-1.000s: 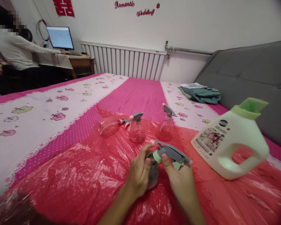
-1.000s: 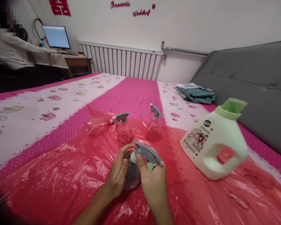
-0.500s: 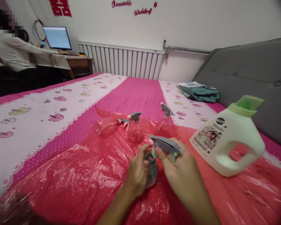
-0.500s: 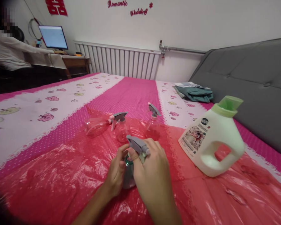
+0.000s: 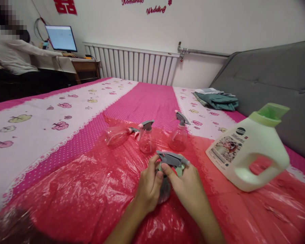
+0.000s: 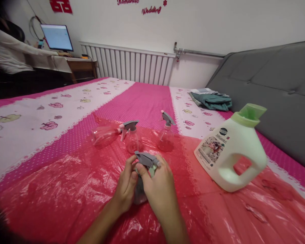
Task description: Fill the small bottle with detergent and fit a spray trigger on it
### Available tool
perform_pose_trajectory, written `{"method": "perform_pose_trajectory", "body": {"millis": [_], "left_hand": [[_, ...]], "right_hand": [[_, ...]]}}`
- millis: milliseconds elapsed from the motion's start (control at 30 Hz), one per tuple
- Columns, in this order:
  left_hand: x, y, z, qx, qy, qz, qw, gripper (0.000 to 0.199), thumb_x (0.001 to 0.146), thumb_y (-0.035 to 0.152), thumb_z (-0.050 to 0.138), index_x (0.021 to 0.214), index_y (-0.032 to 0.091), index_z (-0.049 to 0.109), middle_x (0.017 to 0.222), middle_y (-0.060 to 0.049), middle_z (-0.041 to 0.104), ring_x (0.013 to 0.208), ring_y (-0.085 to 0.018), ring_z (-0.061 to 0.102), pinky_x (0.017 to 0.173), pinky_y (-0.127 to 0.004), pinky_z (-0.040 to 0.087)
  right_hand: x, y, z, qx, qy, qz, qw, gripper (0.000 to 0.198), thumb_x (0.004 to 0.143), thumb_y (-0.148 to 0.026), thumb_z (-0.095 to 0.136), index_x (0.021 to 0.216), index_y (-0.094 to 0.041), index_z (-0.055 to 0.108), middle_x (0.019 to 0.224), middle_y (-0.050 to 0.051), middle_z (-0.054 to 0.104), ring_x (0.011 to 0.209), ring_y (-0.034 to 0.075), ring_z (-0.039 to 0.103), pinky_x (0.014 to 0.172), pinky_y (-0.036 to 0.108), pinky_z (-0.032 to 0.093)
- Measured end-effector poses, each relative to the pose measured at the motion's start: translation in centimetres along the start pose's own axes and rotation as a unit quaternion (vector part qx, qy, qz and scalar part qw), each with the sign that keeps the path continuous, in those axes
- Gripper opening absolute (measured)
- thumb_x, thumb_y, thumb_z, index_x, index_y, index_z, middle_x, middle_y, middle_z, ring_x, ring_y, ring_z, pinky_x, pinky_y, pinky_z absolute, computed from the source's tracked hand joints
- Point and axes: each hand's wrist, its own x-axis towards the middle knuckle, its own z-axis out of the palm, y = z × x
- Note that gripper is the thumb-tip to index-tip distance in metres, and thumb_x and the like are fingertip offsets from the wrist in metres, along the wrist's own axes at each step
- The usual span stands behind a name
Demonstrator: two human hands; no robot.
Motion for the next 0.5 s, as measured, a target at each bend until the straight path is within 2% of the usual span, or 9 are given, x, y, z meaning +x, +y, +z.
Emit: {"method": "perform_pose_trajectory", "body": {"millis": [167, 333, 500], "left_hand": [[0.0, 0.0, 0.1, -0.018, -0.004, 0.021, 1.0, 0.048, 0.114, 0.058, 0.033, 0.132, 0.022, 0.058, 0.107, -0.005, 0.074, 0.095, -0.025, 0.07, 0.086, -0.033, 0.048], [-0.1, 0.0, 0.2, -0.017, -0.01, 0.009, 1.0, 0.049, 0.114, 0.057, 0.033, 0.133, 0.021, 0.06, 0.095, -0.003, 0.071, 0.083, -0.022, 0.067, 0.082, -0.032, 0.047], [0.1, -0.1, 0.3, -0.014, 0.004, -0.001, 1.0, 0.05, 0.114, 0.057, 0.035, 0.126, 0.019, 0.065, 0.096, -0.004, 0.072, 0.083, -0.022, 0.068, 0.079, -0.032, 0.047]], "right_hand": [[-0.4, 0.1, 0.2, 0.038, -0.011, -0.007, 0.999, 0.031, 0.083, -0.048, 0.069, 0.096, -0.021, 0.077, 0.096, 0.006, 0.073, 0.091, 0.02, 0.068, 0.082, 0.03, 0.05], [-0.6, 0.8, 0.6, 0.146, -0.015, 0.015, 0.989, 0.04, 0.076, -0.052, 0.079, 0.096, -0.018, 0.076, 0.09, 0.007, 0.073, 0.08, 0.019, 0.069, 0.073, 0.027, 0.056], [-1.1, 1.6, 0.7, 0.134, -0.001, 0.009, 0.991, 0.045, 0.082, -0.058, 0.075, 0.102, -0.017, 0.078, 0.099, 0.01, 0.076, 0.091, 0.022, 0.074, 0.083, 0.03, 0.061]]}}
